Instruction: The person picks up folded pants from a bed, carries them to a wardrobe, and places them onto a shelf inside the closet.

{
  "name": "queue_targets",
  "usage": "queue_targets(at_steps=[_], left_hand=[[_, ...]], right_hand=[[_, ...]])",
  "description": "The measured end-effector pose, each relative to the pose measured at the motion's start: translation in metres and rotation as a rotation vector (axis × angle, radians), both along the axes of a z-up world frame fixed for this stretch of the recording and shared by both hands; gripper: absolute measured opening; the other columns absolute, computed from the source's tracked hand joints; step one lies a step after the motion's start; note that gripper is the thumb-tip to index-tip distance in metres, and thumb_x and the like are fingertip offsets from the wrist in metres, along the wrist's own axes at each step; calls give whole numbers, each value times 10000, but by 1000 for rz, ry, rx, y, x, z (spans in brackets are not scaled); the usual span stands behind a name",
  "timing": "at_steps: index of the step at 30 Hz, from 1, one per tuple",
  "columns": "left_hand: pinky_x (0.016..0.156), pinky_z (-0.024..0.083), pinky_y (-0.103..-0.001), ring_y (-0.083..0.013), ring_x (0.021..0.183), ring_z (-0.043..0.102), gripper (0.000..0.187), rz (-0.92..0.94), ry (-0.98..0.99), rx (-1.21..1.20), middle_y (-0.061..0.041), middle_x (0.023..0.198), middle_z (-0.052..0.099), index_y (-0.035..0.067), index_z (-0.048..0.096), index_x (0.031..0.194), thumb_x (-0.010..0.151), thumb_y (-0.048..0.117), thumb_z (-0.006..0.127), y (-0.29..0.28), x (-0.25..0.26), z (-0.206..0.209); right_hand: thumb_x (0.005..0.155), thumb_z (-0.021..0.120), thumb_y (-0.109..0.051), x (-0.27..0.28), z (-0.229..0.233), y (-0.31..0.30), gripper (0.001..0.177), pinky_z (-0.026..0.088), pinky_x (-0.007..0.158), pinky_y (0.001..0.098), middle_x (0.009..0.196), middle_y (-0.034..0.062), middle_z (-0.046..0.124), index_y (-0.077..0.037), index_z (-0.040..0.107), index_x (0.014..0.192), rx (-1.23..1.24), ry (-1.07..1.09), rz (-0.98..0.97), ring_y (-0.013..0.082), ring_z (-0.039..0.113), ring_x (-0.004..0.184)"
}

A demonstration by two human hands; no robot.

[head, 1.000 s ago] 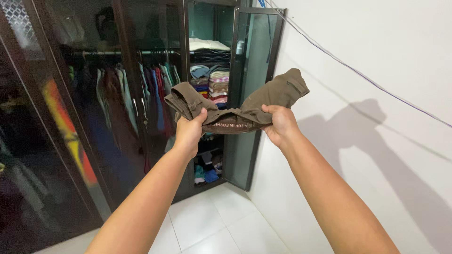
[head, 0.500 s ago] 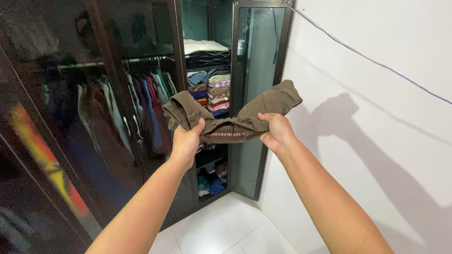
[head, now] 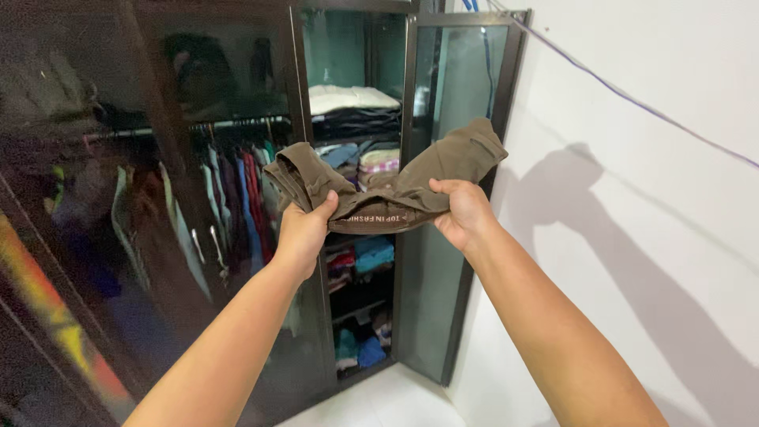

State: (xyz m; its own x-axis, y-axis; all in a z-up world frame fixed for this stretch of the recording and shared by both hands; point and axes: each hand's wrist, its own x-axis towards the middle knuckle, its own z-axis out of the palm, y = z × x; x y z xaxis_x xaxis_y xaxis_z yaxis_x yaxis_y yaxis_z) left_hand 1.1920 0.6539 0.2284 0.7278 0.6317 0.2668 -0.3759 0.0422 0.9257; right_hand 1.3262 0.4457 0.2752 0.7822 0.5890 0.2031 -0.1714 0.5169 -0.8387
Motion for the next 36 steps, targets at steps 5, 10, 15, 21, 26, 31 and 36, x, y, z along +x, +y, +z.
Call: queue_targets(at_steps=[5, 10, 15, 21, 26, 31, 36], left_hand=[[842, 466, -369, -180, 967, 608, 292, 77, 21, 63, -42, 1131, 724, 72, 675, 1167, 953, 270, 685, 6, 69, 29], [907, 477, -322, -148, 1028, 649, 301, 104, -60, 111, -13, 1153, 740, 75, 684, 1168, 923, 249, 677, 19, 135, 42], [912, 476, -335, -157, 1023, 643, 291, 131, -29, 32, -37, 1149, 742, 65, 685, 1170, 934, 235, 694, 46, 193, 39], [916, 480, -325, -143, 1032, 654, 272, 176, -21, 122, -24, 1139, 754, 83, 709, 1152, 923, 230, 693, 85, 234, 46], [927, 482, -336, -162, 1044, 657, 288, 154, -38, 183, -37, 1156, 750, 65, 692, 1174, 943, 236, 678, 128, 258, 54], [922, 497, -360, -180, 1060, 663, 311, 124, -128, 203, -69, 1167, 734, 48, 670, 1191, 919, 196, 693, 172, 291, 61], [930, 487, -348, -177, 1075, 662, 316, 126, -37, 274, -50, 1182, 733, 67, 654, 1221, 939, 206, 679, 214, 322, 73]], right_hand=[[979, 486, -73, 81, 23, 13, 364, 541, 1016, 512, 1275, 241, 626, 126, 496, 1284, 9, -40, 46, 360, 657, 1157], [968, 502, -82, 153, 31, 28, 350, 545, 980, 491, 1231, 198, 656, 99, 543, 1265, 0, -63, 78, 329, 670, 1116], [981, 513, -88, 229, 27, 64, 347, 557, 941, 476, 1201, 213, 667, 111, 553, 1263, -9, -77, 130, 327, 680, 1077], [975, 518, -89, 270, 25, 107, 362, 551, 928, 449, 1210, 185, 683, 87, 563, 1288, -8, -112, 143, 289, 694, 1072], [959, 510, -85, 292, 28, 152, 372, 538, 980, 448, 1266, 179, 670, 60, 563, 1297, 11, -110, 132, 292, 670, 1134], [944, 536, -49, 324, 49, 204, 387, 522, 1009, 463, 1287, 183, 650, 93, 550, 1303, 13, -164, 110, 302, 660, 1147], [913, 544, -29, 338, 69, 247, 393, 536, 989, 462, 1253, 145, 664, 38, 551, 1300, 32, -192, 21, 284, 671, 1121]])
